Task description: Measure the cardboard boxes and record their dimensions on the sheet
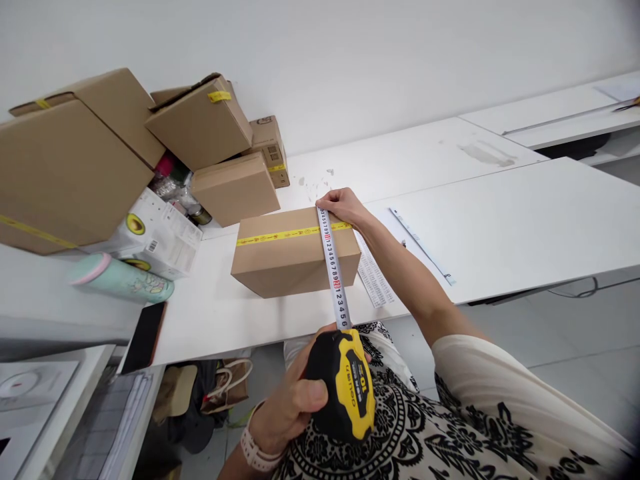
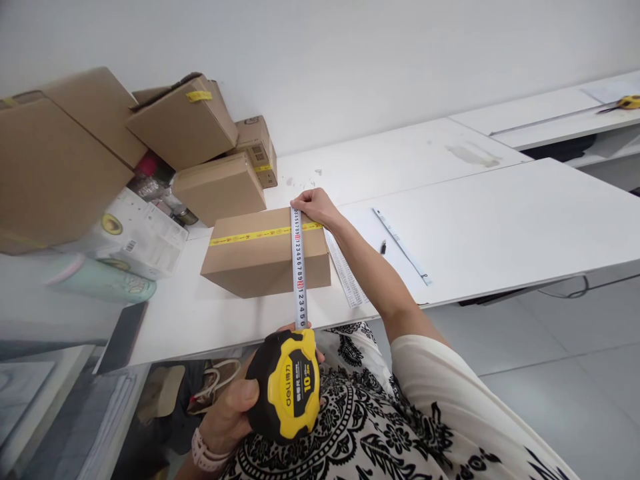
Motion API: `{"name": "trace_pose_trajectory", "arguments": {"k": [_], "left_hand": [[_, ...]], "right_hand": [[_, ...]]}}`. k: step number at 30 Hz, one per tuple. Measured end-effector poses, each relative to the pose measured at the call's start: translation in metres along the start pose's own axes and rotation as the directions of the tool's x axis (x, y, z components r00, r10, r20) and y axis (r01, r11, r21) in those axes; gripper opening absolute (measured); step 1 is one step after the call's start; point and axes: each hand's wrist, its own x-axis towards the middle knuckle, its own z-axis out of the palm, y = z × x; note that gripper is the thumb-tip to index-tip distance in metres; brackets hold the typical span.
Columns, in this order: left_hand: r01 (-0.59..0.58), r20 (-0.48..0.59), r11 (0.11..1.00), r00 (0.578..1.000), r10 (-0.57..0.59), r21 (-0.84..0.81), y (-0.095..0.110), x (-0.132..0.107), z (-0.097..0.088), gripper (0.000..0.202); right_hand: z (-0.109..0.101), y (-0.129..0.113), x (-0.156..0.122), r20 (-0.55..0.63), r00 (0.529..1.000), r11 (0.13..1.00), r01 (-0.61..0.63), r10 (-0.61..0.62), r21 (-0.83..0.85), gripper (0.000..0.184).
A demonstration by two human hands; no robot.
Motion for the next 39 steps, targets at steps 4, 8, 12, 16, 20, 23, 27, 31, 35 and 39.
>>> {"name": "trace_pose_trajectory", "arguments": {"k": [4,8,12,16,20,23,27,31,35,39], "left_hand": [[0.002,0.004,1.0,1.0,-0.002,0.014,0.0,0.0,0.0,0.071],[-0.012,0.018,1.0,1.0,0.012,0.021,-0.001,0.0,-0.001,0.07],[0.001,0.02,1.0,1.0,-0.001,0.031,-0.001,0.001,-0.004,0.072],[0.021,0.021,1.0,1.0,-0.021,0.023,-0.001,0.0,-0.005,0.072],[0.002,0.055,1.0,0.998,-0.003,0.019,-0.003,0.002,-0.008,0.071],[0.0,0.085,1.0,0.996,-0.001,0.016,-0.006,0.005,-0.011,0.07],[-0.007,0.091,1.0,0.996,0.005,0.016,-0.007,0.007,-0.013,0.074],[-0.007,0.089,1.0,0.996,0.006,0.011,-0.005,0.006,-0.009,0.073],[0.02,-0.023,1.0,1.0,-0.02,0.014,-0.002,0.002,-0.001,0.073],[0.028,-0.079,1.0,0.997,-0.026,0.015,-0.001,0.001,0.004,0.072]], "right_hand": [[0.0,0.0,0.0,0.001,1.0,1.0,-0.001,0.001,-0.005,0.023],[0.0,-0.001,-0.001,-0.004,1.0,1.0,-0.001,0.001,-0.018,0.023],[0.0,-0.001,-0.001,-0.006,1.0,1.0,0.002,-0.002,-0.012,0.023],[0.0,0.0,0.0,-0.006,1.0,1.0,0.0,0.0,-0.013,0.022],[-0.001,0.0,0.0,0.001,1.0,1.0,0.0,0.0,-0.008,0.021],[0.0,-0.001,-0.001,-0.002,1.0,1.0,-0.006,0.006,-0.006,0.022],[0.0,-0.001,-0.001,-0.006,1.0,1.0,-0.009,0.009,-0.008,0.022],[0.0,-0.001,-0.001,-0.005,1.0,1.0,-0.003,0.003,-0.009,0.023],[0.0,-0.001,-0.001,-0.004,1.0,1.0,0.0,-0.001,-0.013,0.022],[0.0,-0.001,-0.001,-0.002,1.0,1.0,-0.001,0.001,-0.005,0.02]]}}
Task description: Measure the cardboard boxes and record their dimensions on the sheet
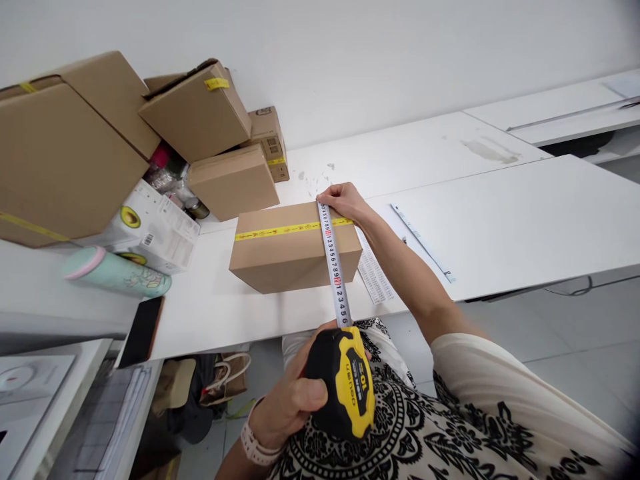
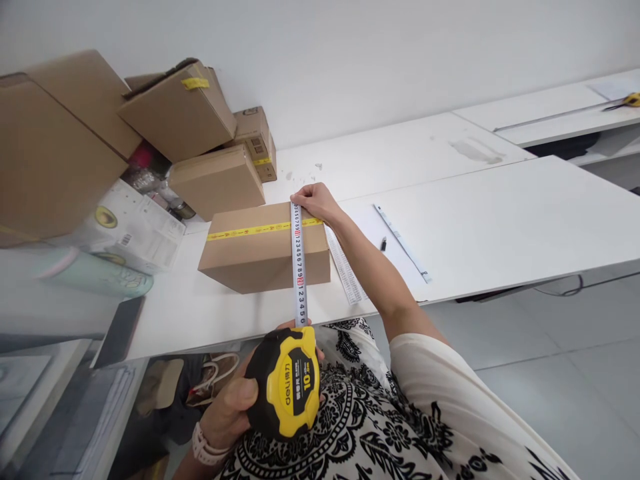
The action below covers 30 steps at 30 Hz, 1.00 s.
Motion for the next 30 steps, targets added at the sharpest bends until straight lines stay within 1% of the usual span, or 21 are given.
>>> {"name": "trace_pose_trajectory", "arguments": {"k": [6,12,17,21,23,25,27,28,30], "left_hand": [[0.001,0.031,1.0,1.0,-0.001,-0.016,0.0,0.001,-0.001,0.072],[-0.009,0.037,1.0,0.999,0.01,-0.018,-0.001,0.001,-0.003,0.07],[0.006,0.09,1.0,0.996,-0.006,-0.008,-0.001,0.003,-0.005,0.073],[-0.006,0.108,1.0,0.994,0.007,-0.006,-0.002,0.004,-0.008,0.074],[-0.015,0.139,1.0,0.99,0.016,-0.003,-0.004,0.005,-0.011,0.074],[-0.028,0.168,0.999,0.986,0.023,0.025,-0.006,0.007,-0.014,0.076],[-0.056,0.196,0.994,0.98,0.036,0.094,-0.006,0.008,-0.018,0.081],[-0.069,0.211,0.987,0.977,0.037,0.146,-0.006,0.008,-0.019,0.085],[-0.104,0.247,0.961,0.968,0.039,0.256,-0.006,0.01,-0.02,0.096]], "right_hand": [[0.001,-0.001,-0.001,0.0,1.0,1.0,-0.007,0.007,0.003,0.022],[0.001,-0.002,0.0,-0.007,1.0,1.0,-0.003,0.003,0.005,0.021],[0.001,-0.002,-0.001,-0.006,1.0,1.0,-0.003,0.003,0.001,0.021],[0.002,0.001,0.0,0.003,1.0,1.0,0.001,-0.001,0.003,0.02],[0.0,0.001,0.0,-0.003,1.0,1.0,0.019,-0.019,-0.001,0.02],[-0.003,-0.003,-0.003,-0.037,0.996,0.997,0.082,-0.083,-0.007,0.023],[-0.009,-0.014,-0.013,-0.102,0.972,0.977,0.212,-0.212,-0.018,0.025],[-0.011,-0.021,-0.022,-0.135,0.947,0.956,0.291,-0.292,-0.028,0.027],[-0.014,-0.041,-0.048,-0.182,0.872,0.89,0.451,-0.455,-0.063,0.028]]}}
